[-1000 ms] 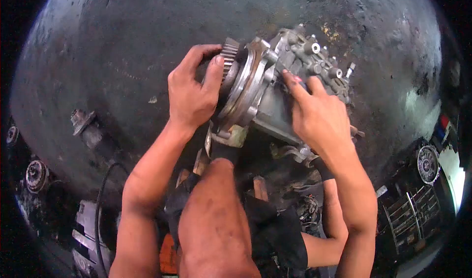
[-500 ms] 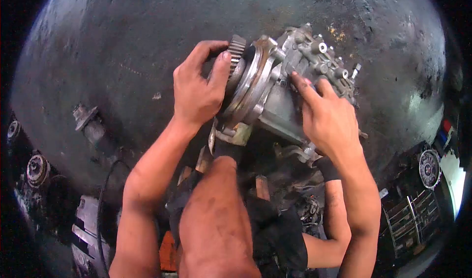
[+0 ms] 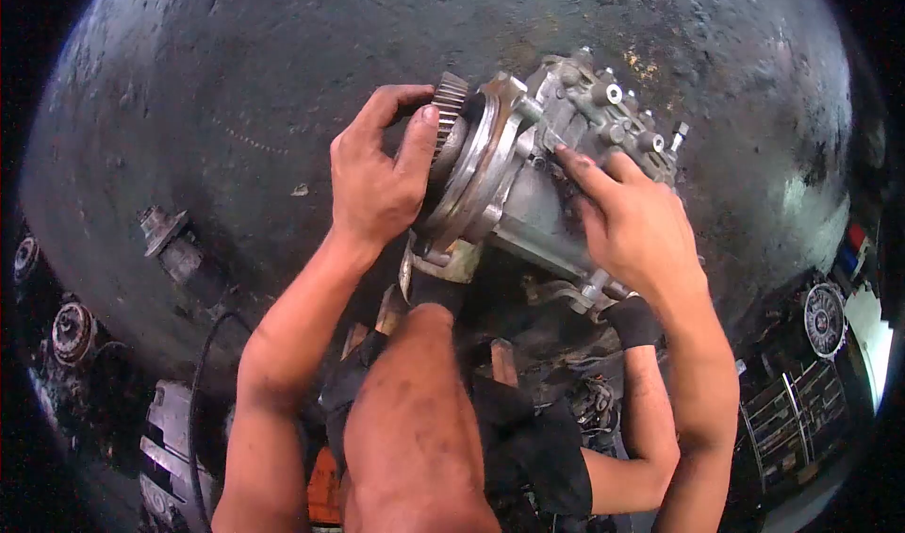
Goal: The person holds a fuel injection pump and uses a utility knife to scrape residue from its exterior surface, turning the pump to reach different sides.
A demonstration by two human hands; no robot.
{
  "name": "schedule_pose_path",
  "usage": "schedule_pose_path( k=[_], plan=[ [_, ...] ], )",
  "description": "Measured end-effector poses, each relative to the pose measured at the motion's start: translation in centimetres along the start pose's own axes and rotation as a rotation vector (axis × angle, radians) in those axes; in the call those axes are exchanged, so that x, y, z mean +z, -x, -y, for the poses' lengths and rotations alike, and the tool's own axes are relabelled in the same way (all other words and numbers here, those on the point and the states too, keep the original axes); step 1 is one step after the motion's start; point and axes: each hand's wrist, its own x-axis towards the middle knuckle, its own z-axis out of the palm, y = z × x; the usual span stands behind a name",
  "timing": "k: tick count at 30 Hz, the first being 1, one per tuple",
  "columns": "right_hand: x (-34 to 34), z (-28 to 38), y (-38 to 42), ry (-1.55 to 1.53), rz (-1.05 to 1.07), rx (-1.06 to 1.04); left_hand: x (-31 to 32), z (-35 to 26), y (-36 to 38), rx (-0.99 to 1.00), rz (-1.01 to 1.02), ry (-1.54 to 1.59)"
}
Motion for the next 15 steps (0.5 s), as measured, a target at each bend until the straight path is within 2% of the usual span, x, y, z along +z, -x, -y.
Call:
schedule_pose_path(
  k=[3,5,9,12,13,15],
  plan=[
    [0.6,0.0,-0.2,-0.03,-0.08,-0.036,-0.1,-0.5,0.0,-0.041,0.012,0.01],
    [0.1,0.0,-0.2,-0.087,-0.059,-0.017,0.1,-0.2,-0.2,-0.032,0.012,0.032],
    [-0.7,-1.3,-0.1,-0.211,0.069,-0.022,-0.1,-0.3,0.0,-0.047,0.017,0.014],
    [-0.5,-3.8,-2.0,-0.437,0.08,-0.252,0.0,-0.2,0.1,-0.057,0.02,0.068],
    [-0.7,-4.4,-2.4,-0.435,0.076,-0.251,0.1,-0.2,0.0,-0.054,0.021,0.07],
    [-1.1,-5.3,-2.9,-0.464,0.234,-0.246,-0.1,-0.1,0.1,-0.068,0.031,0.049]
  ],
)
